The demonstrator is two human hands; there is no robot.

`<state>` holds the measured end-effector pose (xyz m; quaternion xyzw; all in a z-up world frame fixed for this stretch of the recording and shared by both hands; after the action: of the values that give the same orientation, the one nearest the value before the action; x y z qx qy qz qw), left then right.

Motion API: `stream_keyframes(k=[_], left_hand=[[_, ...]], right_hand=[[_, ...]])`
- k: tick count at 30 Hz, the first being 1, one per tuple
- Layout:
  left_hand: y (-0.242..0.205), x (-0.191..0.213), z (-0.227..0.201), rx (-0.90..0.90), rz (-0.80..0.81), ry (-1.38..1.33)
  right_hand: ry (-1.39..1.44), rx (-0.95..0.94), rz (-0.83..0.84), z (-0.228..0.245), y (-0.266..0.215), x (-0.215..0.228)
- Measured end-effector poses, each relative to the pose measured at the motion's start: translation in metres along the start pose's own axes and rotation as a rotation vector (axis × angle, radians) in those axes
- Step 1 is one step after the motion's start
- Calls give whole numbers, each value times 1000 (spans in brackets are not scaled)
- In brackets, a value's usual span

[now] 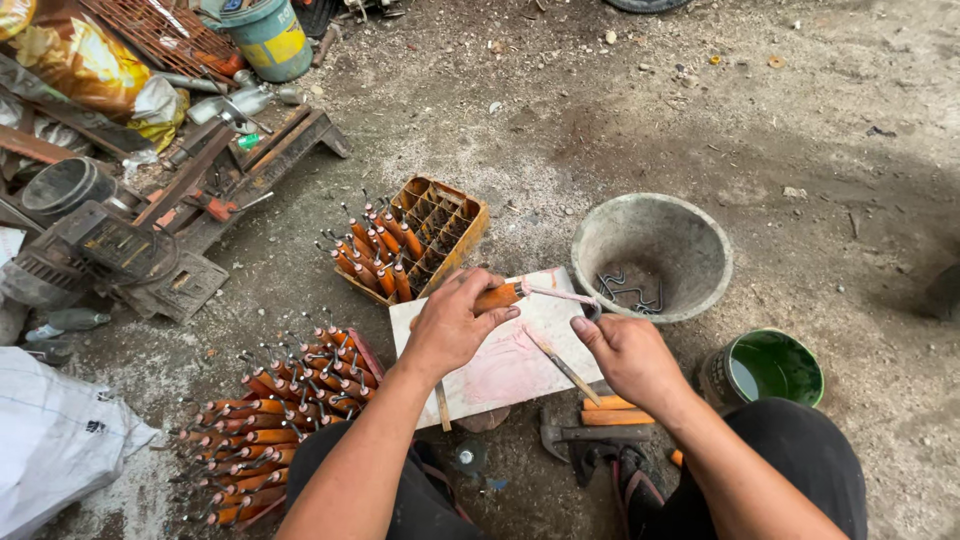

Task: The person sits on the ground and uses a hammer to drive metal hooks into orange cylindrical objects. They repeatedly pick up hooks from a container, position them on the cylinders, and strike them with a hammer. Finished items are placed into a crate nearby.

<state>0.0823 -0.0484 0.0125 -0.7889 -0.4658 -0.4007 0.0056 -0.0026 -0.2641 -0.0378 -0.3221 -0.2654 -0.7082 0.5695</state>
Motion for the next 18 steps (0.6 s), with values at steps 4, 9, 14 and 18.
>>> stream_keyframes(k=[4,9,14,18], left_hand=[[-3,-1,-8,-220,61,91],[-14,-8,-10,-234,224,64],[-18,-12,-15,-234,285,28],[-19,-14,-17,-181,327,39]], right_hand=[[-243,239,-24,18,-6,19],[-348,329,57,30,-18,20],[-360,315,102,42,-23,10],[-397,319,151,50,-27,1]])
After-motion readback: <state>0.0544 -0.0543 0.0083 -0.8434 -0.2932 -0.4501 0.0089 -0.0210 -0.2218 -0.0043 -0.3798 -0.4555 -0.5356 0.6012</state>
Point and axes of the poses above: each hand's wrist, its own y-axis towards the middle knuckle, its own x-axis out of the back of the hand, z = x × y, the point moved 7 cm from there along y, towards the middle knuckle, and after that the axes turned 8 degrees about -x, right-handed, at the moved point
